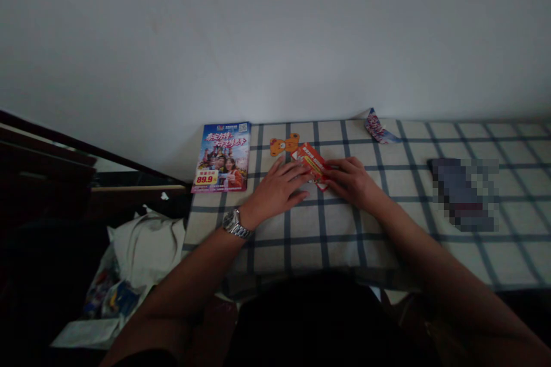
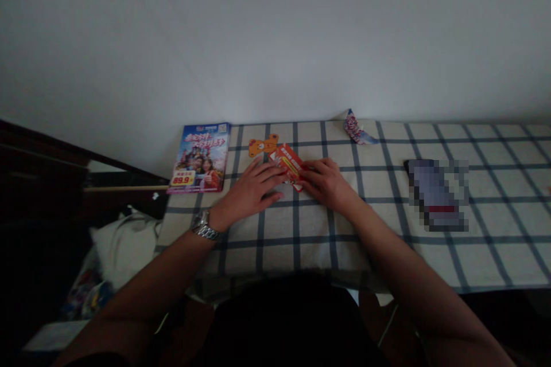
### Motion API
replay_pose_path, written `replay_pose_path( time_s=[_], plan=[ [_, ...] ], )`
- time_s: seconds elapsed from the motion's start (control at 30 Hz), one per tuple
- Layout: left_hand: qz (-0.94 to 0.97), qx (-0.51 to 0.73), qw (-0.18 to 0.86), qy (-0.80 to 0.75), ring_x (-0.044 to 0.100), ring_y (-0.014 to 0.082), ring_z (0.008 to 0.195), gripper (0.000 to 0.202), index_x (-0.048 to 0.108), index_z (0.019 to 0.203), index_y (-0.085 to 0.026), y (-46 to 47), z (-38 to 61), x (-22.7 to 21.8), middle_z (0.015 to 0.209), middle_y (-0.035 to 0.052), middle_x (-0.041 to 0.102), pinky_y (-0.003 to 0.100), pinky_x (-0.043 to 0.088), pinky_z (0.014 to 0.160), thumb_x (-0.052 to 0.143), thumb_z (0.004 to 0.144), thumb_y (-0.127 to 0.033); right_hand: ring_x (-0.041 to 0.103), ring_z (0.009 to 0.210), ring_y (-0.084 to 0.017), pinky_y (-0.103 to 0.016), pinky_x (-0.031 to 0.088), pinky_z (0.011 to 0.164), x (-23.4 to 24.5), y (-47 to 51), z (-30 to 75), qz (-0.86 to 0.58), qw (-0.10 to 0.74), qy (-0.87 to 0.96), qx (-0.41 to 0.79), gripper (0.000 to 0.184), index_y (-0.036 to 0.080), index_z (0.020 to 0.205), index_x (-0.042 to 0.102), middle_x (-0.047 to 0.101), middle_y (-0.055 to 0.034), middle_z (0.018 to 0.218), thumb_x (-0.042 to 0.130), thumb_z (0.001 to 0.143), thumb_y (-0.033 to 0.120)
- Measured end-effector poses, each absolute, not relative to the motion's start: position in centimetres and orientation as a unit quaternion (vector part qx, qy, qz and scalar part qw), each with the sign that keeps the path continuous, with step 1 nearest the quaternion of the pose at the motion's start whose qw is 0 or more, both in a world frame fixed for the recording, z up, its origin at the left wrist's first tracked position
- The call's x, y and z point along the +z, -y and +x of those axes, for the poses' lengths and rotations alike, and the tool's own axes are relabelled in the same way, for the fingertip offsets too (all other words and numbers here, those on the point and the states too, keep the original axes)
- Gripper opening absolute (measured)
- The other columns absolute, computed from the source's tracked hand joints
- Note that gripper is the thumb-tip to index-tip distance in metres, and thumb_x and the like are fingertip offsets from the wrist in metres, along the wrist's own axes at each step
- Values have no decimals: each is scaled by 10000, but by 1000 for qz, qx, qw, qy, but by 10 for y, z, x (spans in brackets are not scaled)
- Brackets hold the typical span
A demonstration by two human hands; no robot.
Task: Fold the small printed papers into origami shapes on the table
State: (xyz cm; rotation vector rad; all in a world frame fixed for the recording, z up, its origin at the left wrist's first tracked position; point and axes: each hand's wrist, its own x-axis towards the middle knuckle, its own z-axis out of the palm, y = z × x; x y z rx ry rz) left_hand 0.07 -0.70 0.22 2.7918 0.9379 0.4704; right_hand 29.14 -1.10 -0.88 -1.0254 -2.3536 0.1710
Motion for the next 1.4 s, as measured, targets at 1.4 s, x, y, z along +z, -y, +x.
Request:
replay_pose_path(
  time_s=[1.4],
  plan=[
    [881, 187, 72, -428, 485, 385, 1406, 598, 576, 1505, -256, 12, 5, 7, 1566, 92, 589, 634, 375, 1169, 708, 995, -539, 679, 1239, -333, -533, 560, 1025, -3, 18, 284, -360, 252, 894, 88, 298, 225, 1305, 736, 731, -151, 1351, 637, 1052, 345]
  ],
)
